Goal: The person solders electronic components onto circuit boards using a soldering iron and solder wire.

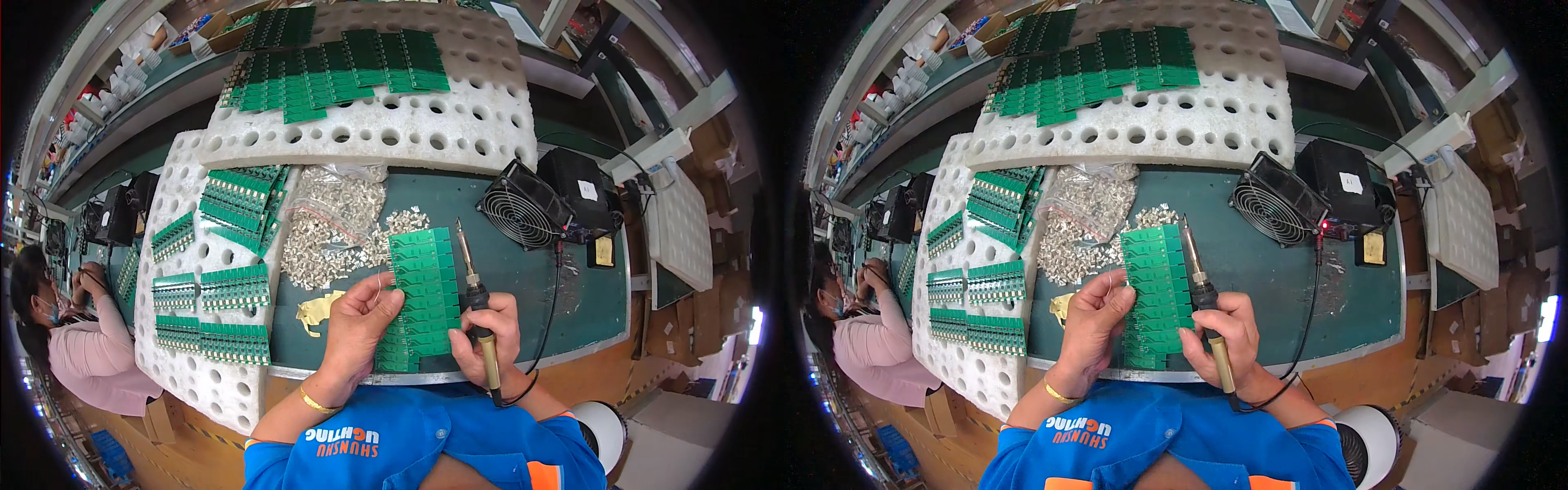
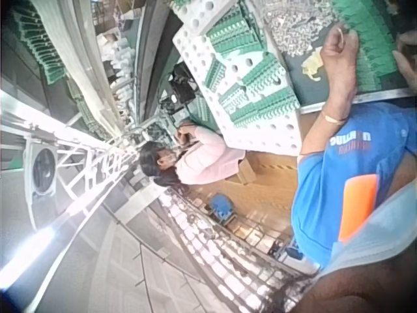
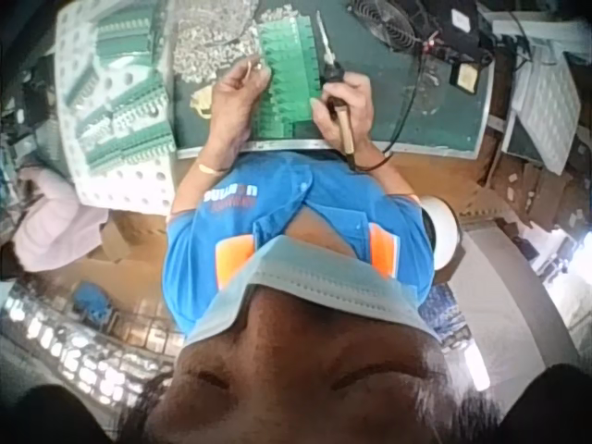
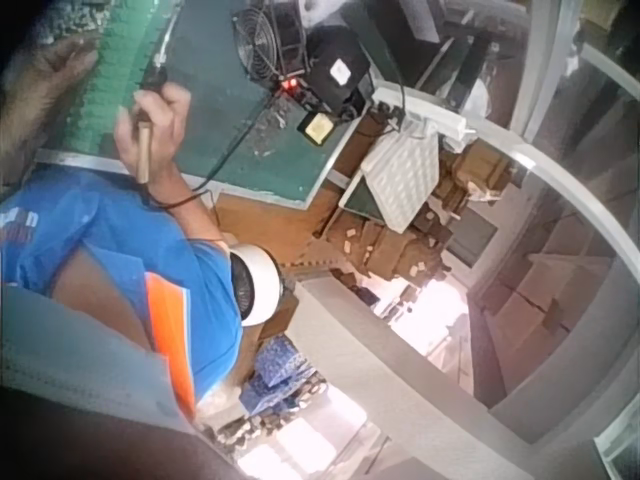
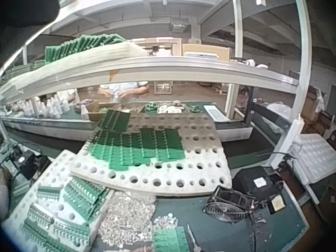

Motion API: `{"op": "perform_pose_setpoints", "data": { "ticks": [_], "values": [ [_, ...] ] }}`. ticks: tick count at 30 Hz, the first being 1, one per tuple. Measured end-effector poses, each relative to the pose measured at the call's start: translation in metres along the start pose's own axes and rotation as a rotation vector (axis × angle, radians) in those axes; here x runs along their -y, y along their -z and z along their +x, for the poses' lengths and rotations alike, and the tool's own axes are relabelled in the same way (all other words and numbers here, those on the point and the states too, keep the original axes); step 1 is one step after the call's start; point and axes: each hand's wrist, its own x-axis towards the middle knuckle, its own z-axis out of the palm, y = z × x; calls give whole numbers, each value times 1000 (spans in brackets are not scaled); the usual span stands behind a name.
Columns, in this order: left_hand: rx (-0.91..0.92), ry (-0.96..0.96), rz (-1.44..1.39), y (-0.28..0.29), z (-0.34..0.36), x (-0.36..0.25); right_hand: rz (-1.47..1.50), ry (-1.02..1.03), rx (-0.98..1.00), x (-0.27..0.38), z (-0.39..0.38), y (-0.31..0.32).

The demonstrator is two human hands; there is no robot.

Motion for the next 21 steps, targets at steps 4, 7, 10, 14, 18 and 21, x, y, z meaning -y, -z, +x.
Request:
{"op": "perform_pose_setpoints", "data": {
  "ticks": [4,7,10,14,18,21],
  "values": [
    [10,11,0,1,0,-1,-14,-5,-7,1,-2,-1],
    [4,19,8,-1,-2,-2,-34,-24,-25,2,-7,0],
    [11,16,25,-1,-1,-2,-83,-60,20,3,-9,1],
    [27,3,16,-2,-1,-1,-82,-67,10,4,-8,1],
    [-19,0,-10,-8,-1,-3,-94,-51,12,4,-5,0],
    [18,13,-1,-3,0,-3,-92,-1,-53,0,-2,-3]
  ]
}}
